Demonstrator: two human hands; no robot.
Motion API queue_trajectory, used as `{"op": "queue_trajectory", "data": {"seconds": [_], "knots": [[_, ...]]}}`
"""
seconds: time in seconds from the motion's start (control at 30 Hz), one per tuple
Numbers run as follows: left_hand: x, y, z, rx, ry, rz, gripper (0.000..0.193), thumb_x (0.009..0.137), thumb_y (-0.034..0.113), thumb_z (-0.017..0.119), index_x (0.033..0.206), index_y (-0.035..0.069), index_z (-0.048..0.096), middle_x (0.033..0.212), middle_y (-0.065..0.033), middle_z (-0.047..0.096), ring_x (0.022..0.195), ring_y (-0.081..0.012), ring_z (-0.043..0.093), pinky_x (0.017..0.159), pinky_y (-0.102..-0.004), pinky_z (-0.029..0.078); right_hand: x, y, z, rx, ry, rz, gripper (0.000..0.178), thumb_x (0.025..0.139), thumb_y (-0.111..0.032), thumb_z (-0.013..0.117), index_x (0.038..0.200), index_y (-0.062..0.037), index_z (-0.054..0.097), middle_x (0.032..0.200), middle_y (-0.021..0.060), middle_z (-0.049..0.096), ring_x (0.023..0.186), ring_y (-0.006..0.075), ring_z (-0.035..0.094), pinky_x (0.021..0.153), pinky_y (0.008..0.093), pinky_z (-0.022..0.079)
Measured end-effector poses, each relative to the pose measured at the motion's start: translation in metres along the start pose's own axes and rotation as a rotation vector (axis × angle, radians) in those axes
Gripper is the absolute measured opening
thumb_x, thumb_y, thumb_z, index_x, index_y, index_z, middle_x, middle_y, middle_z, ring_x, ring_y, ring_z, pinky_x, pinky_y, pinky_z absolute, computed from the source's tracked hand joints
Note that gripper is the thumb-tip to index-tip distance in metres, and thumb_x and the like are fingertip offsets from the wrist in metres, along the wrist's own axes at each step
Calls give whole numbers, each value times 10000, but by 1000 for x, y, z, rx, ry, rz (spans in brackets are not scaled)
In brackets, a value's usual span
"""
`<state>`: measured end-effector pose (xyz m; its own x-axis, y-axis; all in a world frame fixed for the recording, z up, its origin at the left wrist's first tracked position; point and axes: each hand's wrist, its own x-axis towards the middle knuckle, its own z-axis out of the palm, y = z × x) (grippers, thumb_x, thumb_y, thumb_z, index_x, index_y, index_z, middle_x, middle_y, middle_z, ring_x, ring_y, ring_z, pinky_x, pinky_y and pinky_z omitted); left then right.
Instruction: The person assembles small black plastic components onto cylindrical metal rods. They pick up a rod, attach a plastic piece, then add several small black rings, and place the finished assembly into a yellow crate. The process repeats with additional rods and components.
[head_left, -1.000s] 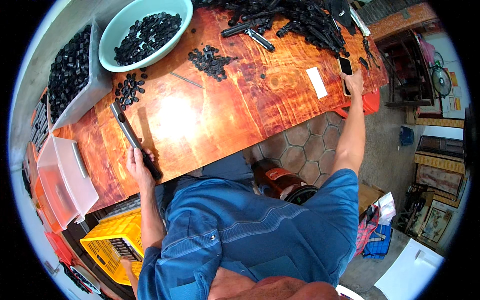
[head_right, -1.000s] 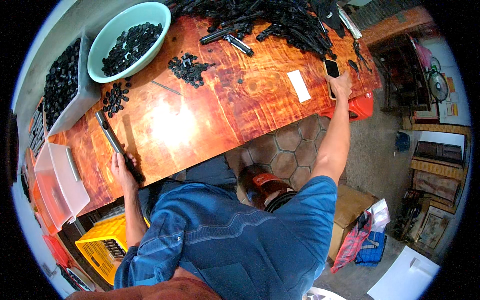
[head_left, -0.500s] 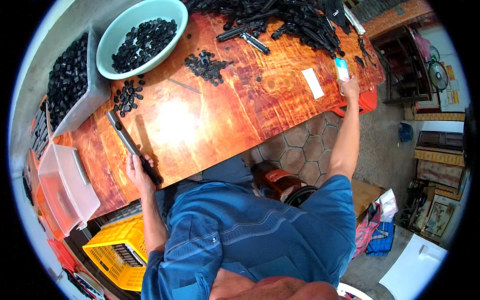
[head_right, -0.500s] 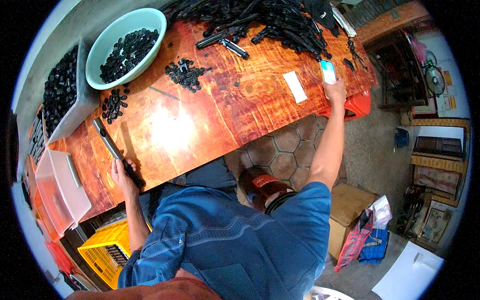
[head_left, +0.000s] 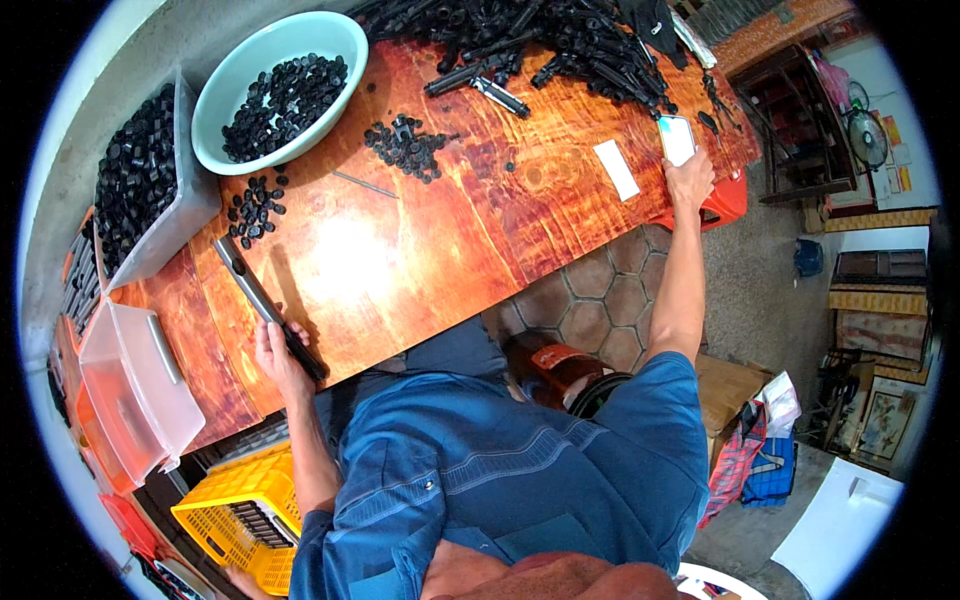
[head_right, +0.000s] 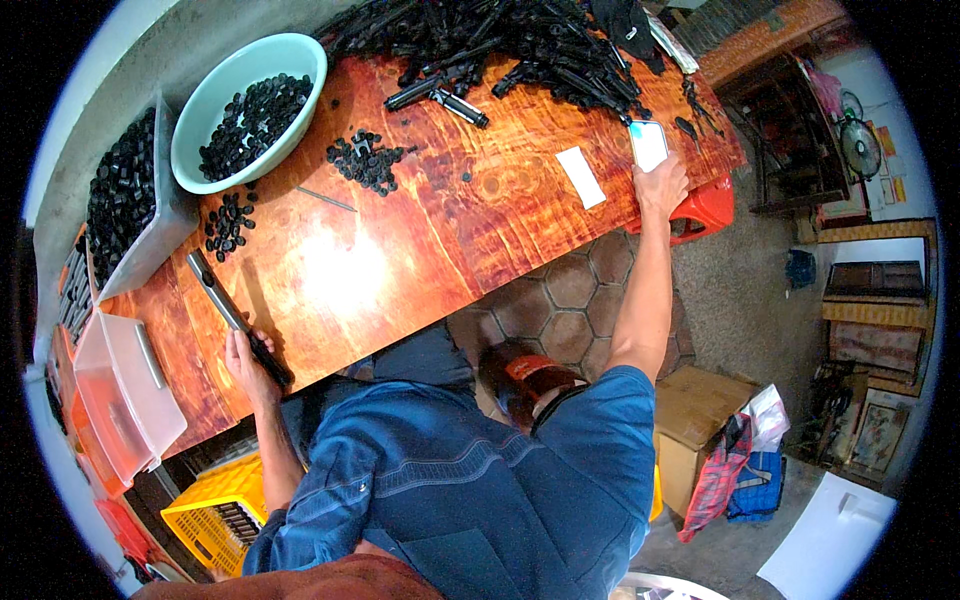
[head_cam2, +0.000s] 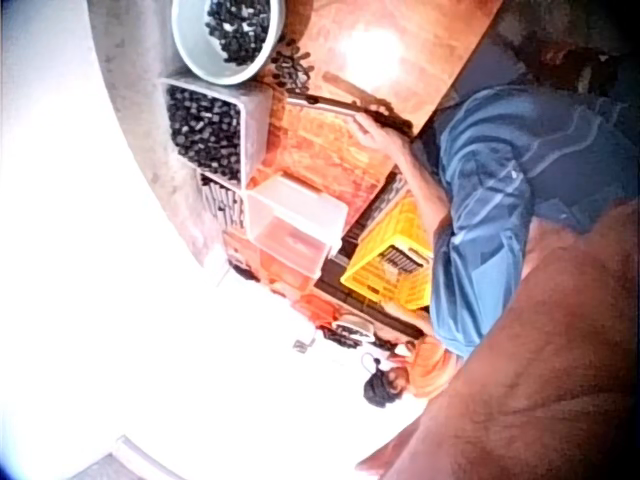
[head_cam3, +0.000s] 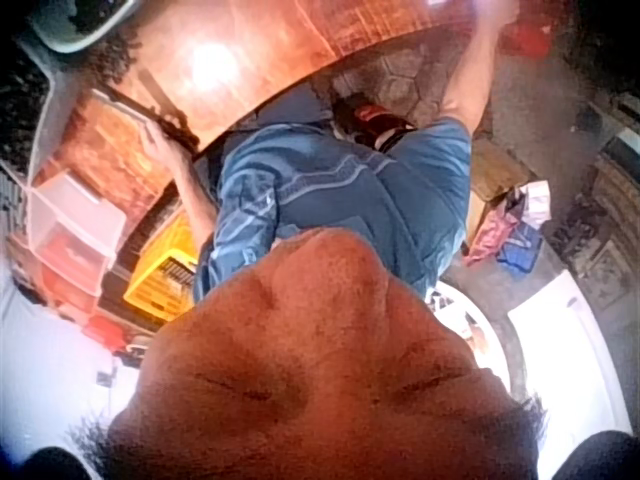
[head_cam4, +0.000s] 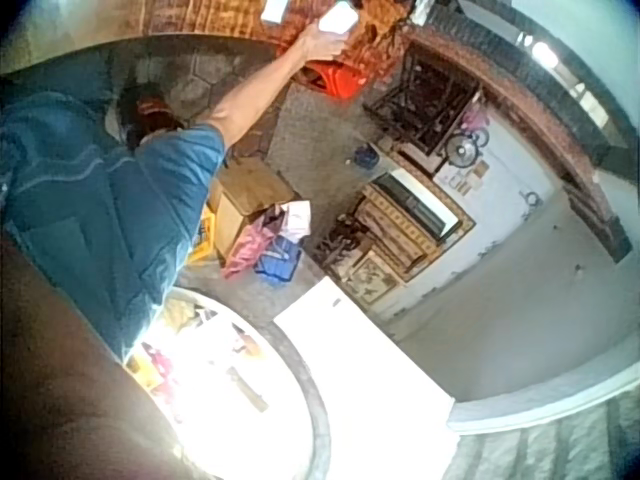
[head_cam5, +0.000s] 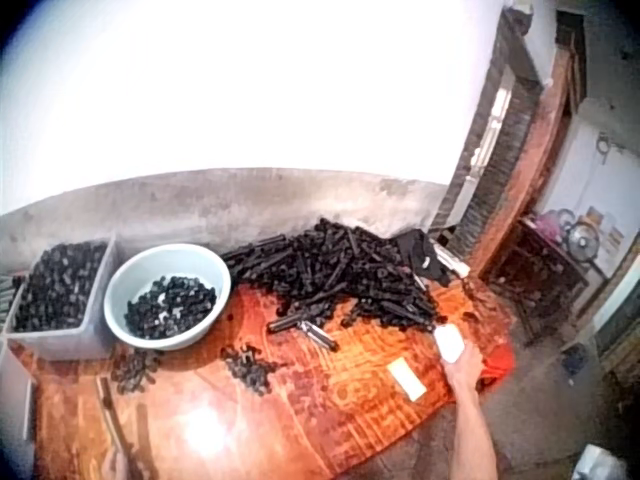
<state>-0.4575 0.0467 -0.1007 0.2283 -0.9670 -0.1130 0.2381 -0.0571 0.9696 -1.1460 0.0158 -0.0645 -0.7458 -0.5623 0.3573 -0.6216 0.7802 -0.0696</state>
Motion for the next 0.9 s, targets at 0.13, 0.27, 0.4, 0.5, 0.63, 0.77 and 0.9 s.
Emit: {"op": "queue_trajectory", "data": {"seconds": [0.13,0.27,0.4,0.5,0.63,0.77,0.9], "knots": [[1,-1,-2,16,-10,7,315,1056,225,545,1256,-13,596,824,-46,612,687,-109,583,602,-235,482,0,1,3,-10,23,-19,819,741,-385,842,1405,-78,474,1317,221,575,1219,428,540,993,575,452],[0,-1,-1,1,-1,13,314,1055,225,547,1253,-12,597,821,-45,612,686,-108,584,604,-234,481,0,1,4,4,22,-18,821,743,-385,841,1409,-80,469,1319,213,573,1228,422,531,1002,574,442],[1,-2,-2,-9,-6,3,314,1055,223,548,1257,-13,594,820,-45,613,685,-105,582,606,-233,482,2,5,6,79,-15,3,850,738,-388,841,1426,-69,456,1375,222,549,1267,425,510,1031,558,428],[0,0,-1,-11,-2,-7,313,1053,218,551,1259,-15,590,819,-48,611,683,-105,579,605,-233,481,11,18,17,181,-70,27,909,730,-414,842,1462,-67,430,1409,221,532,1306,422,489,1058,551,405],[2,-5,-1,-12,39,17,310,1052,215,552,1257,-16,590,816,-50,610,681,-107,578,602,-233,479,24,33,27,288,-176,60,974,721,-470,835,1497,-71,402,1432,230,533,1328,421,489,1092,524,386],[2,-3,-3,-22,-17,16,309,1053,212,550,1259,-15,590,818,-46,614,681,-105,579,602,-234,479,36,36,31,299,-243,72,978,717,-488,825,1497,-72,407,1419,229,551,1316,417,509,1097,519,384],[2,-4,-3,-22,-10,11,307,1056,211,545,1262,-10,592,820,-43,614,680,-104,579,601,-233,480,47,25,28,361,-312,105,978,718,-480,823,1505,-75,406,1436,225,541,1335,397,503,1094,526,388]]}}
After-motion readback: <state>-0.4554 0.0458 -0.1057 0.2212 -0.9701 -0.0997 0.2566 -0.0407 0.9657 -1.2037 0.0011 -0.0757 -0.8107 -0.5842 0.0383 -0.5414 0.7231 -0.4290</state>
